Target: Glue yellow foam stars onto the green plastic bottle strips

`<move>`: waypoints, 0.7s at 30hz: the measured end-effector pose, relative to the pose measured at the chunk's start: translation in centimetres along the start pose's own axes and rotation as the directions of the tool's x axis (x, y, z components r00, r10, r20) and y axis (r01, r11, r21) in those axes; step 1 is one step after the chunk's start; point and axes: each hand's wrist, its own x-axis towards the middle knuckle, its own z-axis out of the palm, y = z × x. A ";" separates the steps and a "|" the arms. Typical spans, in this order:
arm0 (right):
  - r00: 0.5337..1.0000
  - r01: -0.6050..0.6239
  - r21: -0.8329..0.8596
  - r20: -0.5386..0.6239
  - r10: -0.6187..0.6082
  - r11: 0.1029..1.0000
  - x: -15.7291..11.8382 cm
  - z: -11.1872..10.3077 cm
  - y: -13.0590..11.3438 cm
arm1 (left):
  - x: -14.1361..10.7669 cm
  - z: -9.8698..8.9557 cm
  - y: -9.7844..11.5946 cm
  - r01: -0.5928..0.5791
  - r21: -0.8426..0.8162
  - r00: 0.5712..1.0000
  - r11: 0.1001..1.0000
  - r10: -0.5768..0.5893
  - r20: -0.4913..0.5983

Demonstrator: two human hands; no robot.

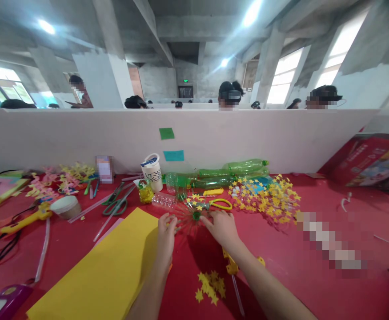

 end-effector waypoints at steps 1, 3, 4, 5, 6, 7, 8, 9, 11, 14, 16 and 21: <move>1.000 -0.013 -0.012 -0.006 0.013 1.000 0.3 0.0 0.0 | 0.0 0.1 0.0 0.016 -0.012 1.000 1.000 -0.016 -0.007; 0.999 -0.031 -0.030 -0.012 0.031 0.999 0.8 0.0 0.0 | 0.0 0.1 0.1 0.027 -0.037 1.000 0.999 -0.028 -0.009; 0.999 -0.037 -0.036 -0.013 0.036 0.999 0.9 0.0 0.0 | 0.0 0.1 0.1 0.026 -0.051 1.000 0.998 -0.026 -0.001; 0.999 -0.040 -0.040 -0.014 0.040 0.998 1.1 0.0 0.0 | 0.0 0.0 0.0 0.026 -0.064 1.000 0.998 -0.025 0.008; 0.999 -0.042 -0.042 -0.014 0.042 0.998 1.1 0.0 0.0 | 0.0 -0.1 0.0 0.027 -0.074 1.000 0.997 -0.025 0.018; 0.999 -0.043 -0.040 -0.014 0.043 0.998 1.2 0.1 0.1 | 0.0 -0.2 0.0 0.030 -0.085 0.999 0.996 -0.028 0.030; 0.999 -0.043 -0.036 -0.014 0.043 0.998 1.2 0.2 0.2 | 0.0 -0.3 0.0 0.039 -0.098 0.998 0.994 -0.035 0.043; 0.999 -0.043 -0.029 -0.014 0.042 0.999 1.1 0.3 0.2 | -0.1 -0.4 -0.1 0.054 -0.112 0.997 0.992 -0.048 0.056; 0.999 -0.041 -0.008 -0.019 0.041 0.999 1.1 0.5 0.4 | -0.1 -0.5 -0.1 0.099 -0.143 0.993 0.985 -0.088 0.083; 0.999 -0.038 0.031 -0.033 0.039 0.999 1.2 0.8 0.7 | -0.2 -0.4 0.1 0.169 -0.188 0.982 0.967 -0.148 0.120; 0.999 -0.030 0.061 -0.041 0.033 0.998 1.4 0.9 0.9 | -0.3 -0.2 0.2 0.214 -0.209 0.973 0.954 -0.190 0.132; 0.997 0.033 0.151 -0.080 -0.021 0.988 2.0 0.7 1.4 | -0.4 0.1 0.3 0.314 -0.265 0.946 0.912 -0.279 0.163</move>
